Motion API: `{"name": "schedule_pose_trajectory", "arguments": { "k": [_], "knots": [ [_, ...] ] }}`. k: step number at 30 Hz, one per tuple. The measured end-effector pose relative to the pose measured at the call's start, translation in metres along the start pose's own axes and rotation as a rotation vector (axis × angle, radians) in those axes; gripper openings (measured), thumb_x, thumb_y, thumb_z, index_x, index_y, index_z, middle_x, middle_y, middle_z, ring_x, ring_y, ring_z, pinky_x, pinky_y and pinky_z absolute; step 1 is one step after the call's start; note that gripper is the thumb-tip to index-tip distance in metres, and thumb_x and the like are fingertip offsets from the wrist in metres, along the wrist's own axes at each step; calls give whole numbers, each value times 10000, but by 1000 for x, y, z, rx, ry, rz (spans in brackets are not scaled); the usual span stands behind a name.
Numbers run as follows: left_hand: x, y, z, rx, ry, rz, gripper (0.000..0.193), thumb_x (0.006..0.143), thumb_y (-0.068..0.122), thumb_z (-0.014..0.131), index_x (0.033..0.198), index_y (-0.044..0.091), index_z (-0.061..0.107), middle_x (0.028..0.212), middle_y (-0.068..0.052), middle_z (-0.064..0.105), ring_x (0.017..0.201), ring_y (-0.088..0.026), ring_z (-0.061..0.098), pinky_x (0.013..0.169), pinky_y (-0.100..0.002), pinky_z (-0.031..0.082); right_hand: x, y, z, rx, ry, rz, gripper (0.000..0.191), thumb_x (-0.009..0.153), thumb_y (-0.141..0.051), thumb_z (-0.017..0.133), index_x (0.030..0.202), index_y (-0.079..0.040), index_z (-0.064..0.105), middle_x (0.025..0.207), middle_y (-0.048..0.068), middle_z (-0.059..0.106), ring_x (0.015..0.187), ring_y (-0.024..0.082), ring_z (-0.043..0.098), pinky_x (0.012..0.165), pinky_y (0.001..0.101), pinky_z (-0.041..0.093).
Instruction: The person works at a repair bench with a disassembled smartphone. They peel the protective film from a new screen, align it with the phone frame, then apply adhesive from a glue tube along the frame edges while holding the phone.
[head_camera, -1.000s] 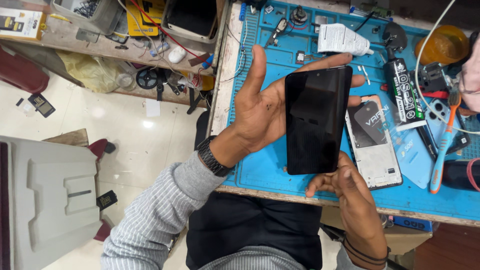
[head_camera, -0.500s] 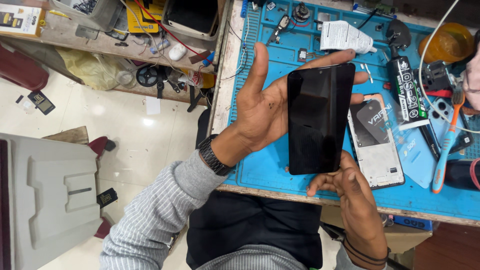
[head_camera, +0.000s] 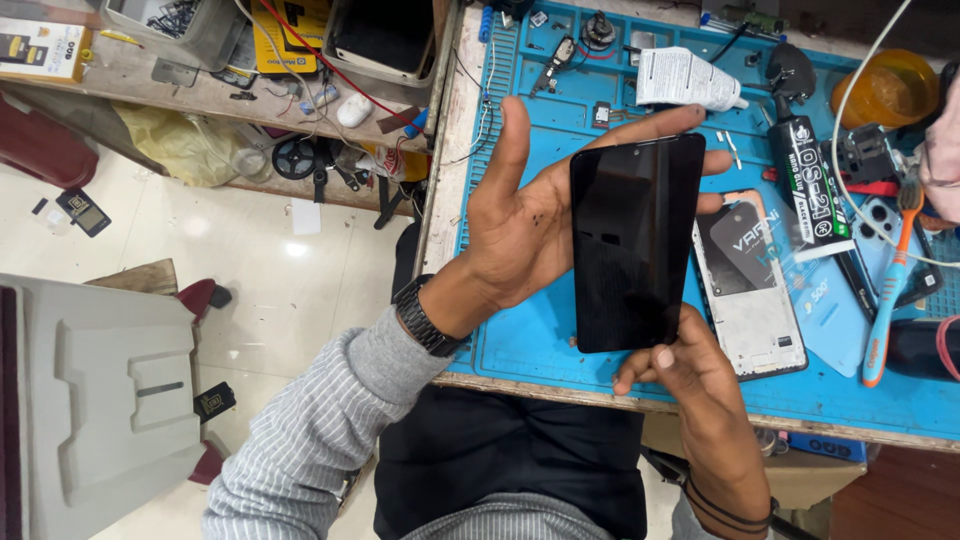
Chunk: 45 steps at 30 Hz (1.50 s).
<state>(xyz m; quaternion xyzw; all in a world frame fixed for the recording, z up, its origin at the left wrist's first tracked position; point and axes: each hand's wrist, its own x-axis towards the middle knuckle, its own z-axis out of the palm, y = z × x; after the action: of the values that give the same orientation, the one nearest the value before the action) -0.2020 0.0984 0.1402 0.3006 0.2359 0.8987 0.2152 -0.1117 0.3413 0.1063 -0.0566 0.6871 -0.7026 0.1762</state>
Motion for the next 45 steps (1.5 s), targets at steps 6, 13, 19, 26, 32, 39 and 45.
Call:
{"name": "schedule_pose_trajectory", "arguments": {
  "k": [6, 13, 19, 26, 32, 39, 45],
  "knots": [
    [0, 1, 0, 10, 7, 0, 1111, 968, 862, 114, 1687, 25, 240, 1583, -231, 396, 1425, -318, 474, 1212, -450, 416, 2, 0, 2, 17, -18, -38, 498, 1010, -262, 540, 1411, 29, 494, 1089, 134, 687, 794, 212, 693, 788, 364, 546],
    [1, 2, 3, -15, 8, 7, 1123, 954, 870, 118, 1698, 33, 196, 1580, -235, 389, 1419, -323, 478, 1213, -445, 409, 1, 0, 2, -18, -5, -51, 485, 1013, -258, 541, 1397, 36, 503, 1019, 132, 693, 791, 205, 693, 787, 353, 536],
    [-1, 2, 2, 7, 15, 6, 1127, 946, 872, 115, 1700, 38, 193, 1586, -236, 386, 1423, -330, 476, 1222, -449, 404, 1, 2, 1, -17, -3, -48, 500, 999, -260, 548, 1401, 32, 493, 1026, 127, 695, 780, 203, 688, 785, 349, 534],
    [-4, 4, 3, 31, 19, -5, 1139, 953, 871, 107, 1686, 9, 230, 1603, -236, 370, 1435, -333, 465, 1240, -439, 387, 2, 6, 4, 19, 28, -80, 469, 991, -157, 599, 1397, 48, 486, 1064, 121, 676, 786, 185, 659, 761, 338, 536],
    [-3, 6, 2, 39, 31, -29, 1088, 989, 822, 142, 1673, -18, 236, 1608, -248, 359, 1450, -350, 449, 1251, -442, 369, 3, 11, 8, 27, 82, -77, 416, 978, -70, 613, 1356, 54, 496, 1073, 120, 675, 752, 160, 648, 687, 297, 550],
    [-1, 7, 7, 30, 43, -12, 937, 1072, 706, 263, 1637, -41, 287, 1579, -269, 411, 1429, -363, 492, 1245, -441, 398, 2, 17, 11, -8, 129, -161, 327, 1019, -90, 610, 1299, 61, 537, 1002, 113, 687, 736, 146, 646, 695, 270, 539],
    [0, 8, 11, 276, 233, 39, 592, 1133, 396, 518, 1481, -82, 507, 1394, -301, 616, 1273, -370, 664, 1138, -458, 544, 1, 17, 19, -33, 201, -122, 376, 993, -121, 625, 1320, 43, 538, 967, 96, 691, 704, 123, 638, 669, 256, 540]
  ]
}}
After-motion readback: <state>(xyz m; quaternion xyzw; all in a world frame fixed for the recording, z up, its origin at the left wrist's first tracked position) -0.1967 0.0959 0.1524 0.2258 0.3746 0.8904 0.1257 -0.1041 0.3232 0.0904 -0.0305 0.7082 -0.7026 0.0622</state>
